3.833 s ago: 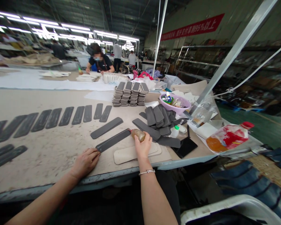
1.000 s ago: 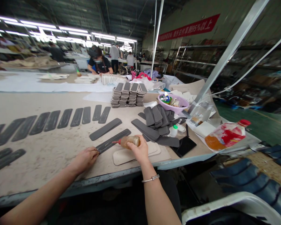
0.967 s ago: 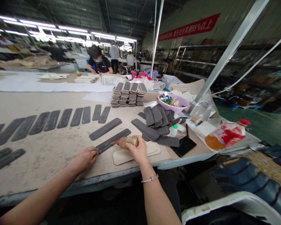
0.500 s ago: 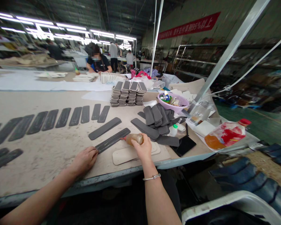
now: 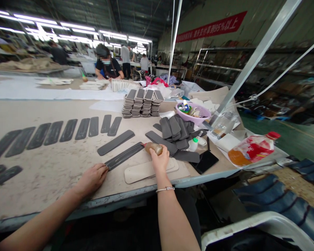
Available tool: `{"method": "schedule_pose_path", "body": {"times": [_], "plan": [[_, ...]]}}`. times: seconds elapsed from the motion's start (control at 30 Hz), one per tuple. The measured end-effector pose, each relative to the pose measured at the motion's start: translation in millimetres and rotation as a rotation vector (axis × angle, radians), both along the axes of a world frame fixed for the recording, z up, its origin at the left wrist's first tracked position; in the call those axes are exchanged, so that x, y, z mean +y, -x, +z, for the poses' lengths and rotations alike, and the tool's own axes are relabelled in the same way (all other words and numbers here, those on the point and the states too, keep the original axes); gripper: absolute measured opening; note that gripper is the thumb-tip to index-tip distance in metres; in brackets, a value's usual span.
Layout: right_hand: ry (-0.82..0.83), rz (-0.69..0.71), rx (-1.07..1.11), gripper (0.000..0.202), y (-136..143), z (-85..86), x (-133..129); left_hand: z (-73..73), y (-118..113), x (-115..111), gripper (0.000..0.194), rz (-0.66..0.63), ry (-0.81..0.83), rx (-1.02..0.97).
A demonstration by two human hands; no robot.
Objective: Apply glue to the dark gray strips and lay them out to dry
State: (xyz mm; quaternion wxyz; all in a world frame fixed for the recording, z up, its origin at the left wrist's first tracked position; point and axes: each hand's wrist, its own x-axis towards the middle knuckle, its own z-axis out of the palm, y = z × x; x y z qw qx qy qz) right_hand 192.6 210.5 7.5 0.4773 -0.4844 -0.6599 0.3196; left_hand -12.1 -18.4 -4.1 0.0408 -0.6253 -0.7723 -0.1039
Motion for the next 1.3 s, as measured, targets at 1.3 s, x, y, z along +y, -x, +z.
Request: {"method": "schedule_pose_path", "body": {"times": [1.3], "plan": [[0.147,0.079,0.193,0.052,-13.1,14.8,-6.7,6.2,-2.1,0.2,0.022,-0.030,0.006,-0.037]]}}
